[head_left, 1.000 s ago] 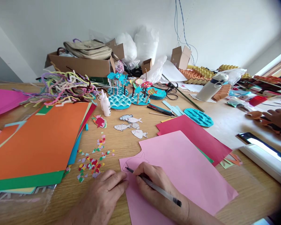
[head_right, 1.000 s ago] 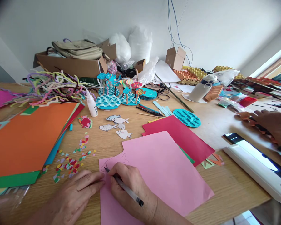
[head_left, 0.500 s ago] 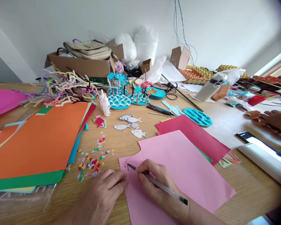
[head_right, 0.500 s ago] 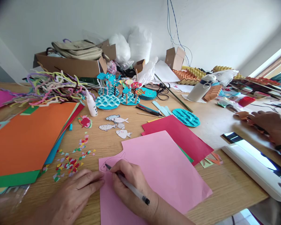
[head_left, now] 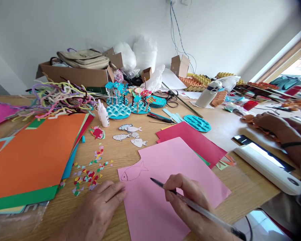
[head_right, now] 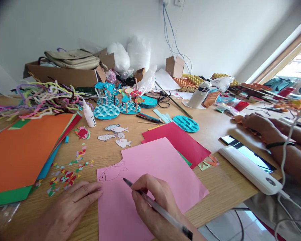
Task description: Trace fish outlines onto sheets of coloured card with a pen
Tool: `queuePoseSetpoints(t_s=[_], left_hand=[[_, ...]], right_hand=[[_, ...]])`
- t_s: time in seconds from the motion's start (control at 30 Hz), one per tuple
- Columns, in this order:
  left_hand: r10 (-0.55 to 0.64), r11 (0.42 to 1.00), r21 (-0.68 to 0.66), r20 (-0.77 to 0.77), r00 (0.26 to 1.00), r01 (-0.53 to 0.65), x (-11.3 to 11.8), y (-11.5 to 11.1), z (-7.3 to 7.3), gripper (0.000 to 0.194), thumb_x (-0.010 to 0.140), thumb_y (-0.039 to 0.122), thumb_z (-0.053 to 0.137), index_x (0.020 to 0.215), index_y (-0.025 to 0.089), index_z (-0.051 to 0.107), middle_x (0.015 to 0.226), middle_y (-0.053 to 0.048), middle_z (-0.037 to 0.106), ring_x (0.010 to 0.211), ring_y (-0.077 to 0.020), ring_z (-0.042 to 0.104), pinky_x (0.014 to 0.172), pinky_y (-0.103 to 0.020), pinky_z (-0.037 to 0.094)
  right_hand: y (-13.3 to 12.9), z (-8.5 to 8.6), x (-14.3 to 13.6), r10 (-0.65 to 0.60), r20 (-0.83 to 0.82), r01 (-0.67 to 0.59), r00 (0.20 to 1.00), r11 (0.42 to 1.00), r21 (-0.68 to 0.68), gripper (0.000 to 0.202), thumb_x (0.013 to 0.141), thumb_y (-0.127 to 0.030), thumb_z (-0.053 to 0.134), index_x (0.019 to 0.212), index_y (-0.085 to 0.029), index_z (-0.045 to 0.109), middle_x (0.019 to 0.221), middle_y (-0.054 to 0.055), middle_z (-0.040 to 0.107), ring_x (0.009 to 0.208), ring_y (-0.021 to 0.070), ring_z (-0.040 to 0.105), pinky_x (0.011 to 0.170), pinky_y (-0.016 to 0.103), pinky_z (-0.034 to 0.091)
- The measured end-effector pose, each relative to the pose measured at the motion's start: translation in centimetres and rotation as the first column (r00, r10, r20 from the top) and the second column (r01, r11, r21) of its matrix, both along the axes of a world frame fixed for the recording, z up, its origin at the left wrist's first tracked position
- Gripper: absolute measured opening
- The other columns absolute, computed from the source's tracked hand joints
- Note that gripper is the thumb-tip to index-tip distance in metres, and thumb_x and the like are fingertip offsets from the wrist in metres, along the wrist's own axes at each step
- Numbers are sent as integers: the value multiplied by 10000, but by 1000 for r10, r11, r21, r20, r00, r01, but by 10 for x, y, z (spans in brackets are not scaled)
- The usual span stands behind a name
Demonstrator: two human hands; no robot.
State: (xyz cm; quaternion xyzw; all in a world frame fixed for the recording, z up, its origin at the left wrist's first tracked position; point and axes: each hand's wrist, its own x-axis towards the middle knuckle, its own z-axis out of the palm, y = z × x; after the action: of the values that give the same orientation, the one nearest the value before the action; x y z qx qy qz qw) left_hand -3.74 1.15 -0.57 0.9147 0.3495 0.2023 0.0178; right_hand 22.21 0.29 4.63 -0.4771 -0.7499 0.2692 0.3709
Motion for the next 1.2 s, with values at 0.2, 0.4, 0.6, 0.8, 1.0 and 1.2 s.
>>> queuePoseSetpoints(t_s=[0.2, 0.4, 0.6, 0.8, 1.0, 1.2], left_hand=[[-3, 985, 169, -112, 994, 23, -1, -1, 3, 561, 684, -36, 344, 1138, 205, 566, 1114, 3, 624, 934, -164, 551, 845, -242, 485], [21, 975, 223, -197, 980, 24, -1, -2, 31, 552, 692, -17, 369, 1156, 218, 554, 1098, 2, 631, 945, -167, 552, 845, -239, 468], [77, 992, 110, -227, 971, -53, 6, 9, 58, 479, 718, -52, 335, 1029, 204, 594, 993, -17, 646, 876, -171, 574, 825, -281, 474], [222, 967, -73, -222, 950, -243, 3, 58, 69, 309, 797, 6, 428, 971, 182, 613, 1005, -49, 625, 978, -201, 561, 911, -371, 437], [315, 925, -131, -259, 913, -356, 2, 113, 59, 307, 770, 46, 562, 1054, 158, 587, 1101, -85, 596, 1066, -230, 537, 929, -379, 426], [322, 893, -194, -355, 877, -406, 17, 149, 51, 258, 892, 282, 553, 1115, 151, 550, 1160, -85, 548, 1029, -236, 547, 860, -449, 459]], right_hand=[[-4, -8, 9, 19, 183, -49, 983, 986, 160, 130, 856, -123, 409, 851, -228, 485, 639, -22, 552, 536, 115, 510, 520, 223, 396], [9, -6, 14, 111, 365, -240, 925, 912, 333, 197, 875, -91, 387, 939, -204, 535, 667, 27, 601, 557, 140, 564, 520, 238, 398], [26, -1, 15, 144, 477, -341, 867, 870, 357, 191, 900, -118, 391, 869, -192, 564, 647, 32, 581, 550, 145, 534, 522, 251, 364], [41, 19, 9, 161, 569, -392, 806, 866, 310, 233, 859, -60, 376, 858, -174, 579, 640, 22, 550, 550, 151, 494, 529, 261, 346], [77, 9, 6, 29, 424, -235, 905, 866, 442, 225, 852, -69, 371, 916, -155, 568, 693, 42, 595, 567, 139, 539, 531, 238, 377], [97, -10, 17, -47, 251, -77, 967, 884, 461, 220, 847, -84, 365, 851, -169, 568, 697, 58, 645, 570, 138, 599, 543, 226, 439]])
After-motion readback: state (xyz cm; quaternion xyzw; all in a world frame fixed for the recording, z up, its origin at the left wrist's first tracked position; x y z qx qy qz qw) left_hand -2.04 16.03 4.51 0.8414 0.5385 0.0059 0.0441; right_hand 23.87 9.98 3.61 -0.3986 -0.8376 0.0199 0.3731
